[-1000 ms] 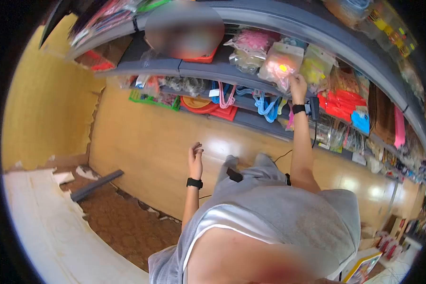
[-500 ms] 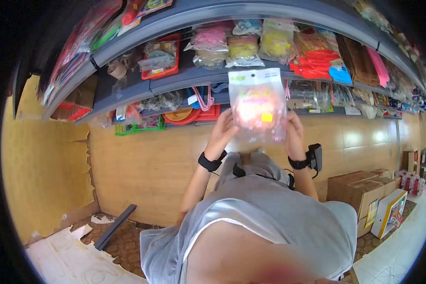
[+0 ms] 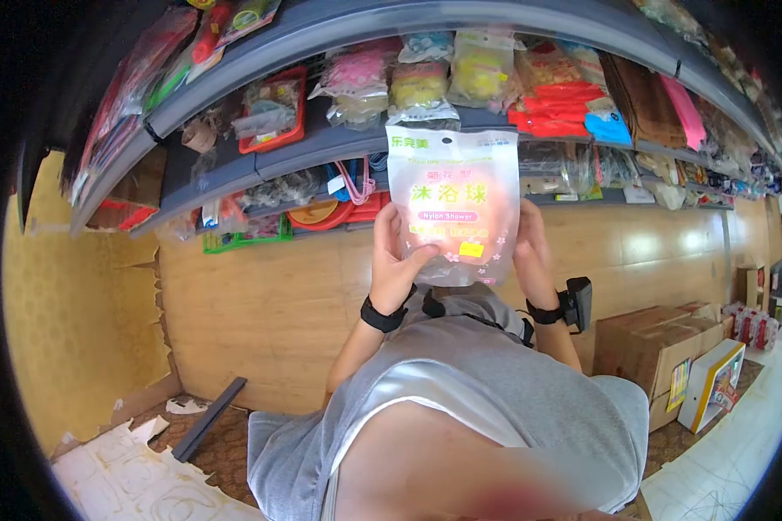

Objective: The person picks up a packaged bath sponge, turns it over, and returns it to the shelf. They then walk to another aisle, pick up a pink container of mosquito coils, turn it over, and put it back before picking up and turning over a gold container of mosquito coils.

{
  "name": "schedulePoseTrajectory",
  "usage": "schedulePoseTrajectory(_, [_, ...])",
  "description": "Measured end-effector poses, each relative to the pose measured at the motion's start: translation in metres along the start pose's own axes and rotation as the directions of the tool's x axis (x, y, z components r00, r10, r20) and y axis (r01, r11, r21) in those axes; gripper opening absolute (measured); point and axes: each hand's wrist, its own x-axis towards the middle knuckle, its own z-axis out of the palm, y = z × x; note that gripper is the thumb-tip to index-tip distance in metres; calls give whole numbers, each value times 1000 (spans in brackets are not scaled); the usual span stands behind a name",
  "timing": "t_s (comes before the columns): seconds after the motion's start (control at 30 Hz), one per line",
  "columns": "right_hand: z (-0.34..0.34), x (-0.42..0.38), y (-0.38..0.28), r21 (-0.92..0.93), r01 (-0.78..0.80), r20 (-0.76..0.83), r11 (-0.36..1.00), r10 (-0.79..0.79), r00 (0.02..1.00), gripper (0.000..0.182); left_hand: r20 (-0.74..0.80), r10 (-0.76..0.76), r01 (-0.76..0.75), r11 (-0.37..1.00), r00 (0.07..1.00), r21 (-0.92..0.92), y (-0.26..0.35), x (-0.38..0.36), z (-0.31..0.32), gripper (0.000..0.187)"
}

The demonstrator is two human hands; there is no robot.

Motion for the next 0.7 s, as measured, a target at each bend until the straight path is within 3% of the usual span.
schedulePoseTrajectory(0.13, [-1,1,4,92,-22,23,995,20,1000,59,9,8,-8,1000,1000,7,-4,-2,7,70])
schedulePoseTrajectory(0.2, [1,6,-6,-100,-187,-2,977,187,982,58,-35,-36,36,999,999,1,-10,-5,7,70])
schedulePoseTrajectory(0.3, [4,12,-11,-46,-245,-26,968,244,969,52,-37,-39,39,999,999,14,-7,-5,11,70])
schedulePoseTrajectory(0.5, [5,18,-6,9,-213,-75,977,214,974,44,56,-36,32,998,998,60,0,-2,11,73])
schedulePoseTrajectory(0.7, [5,20,-2,44,-219,-53,975,221,974,42,41,-25,22,996,999,83,8,2,13,72])
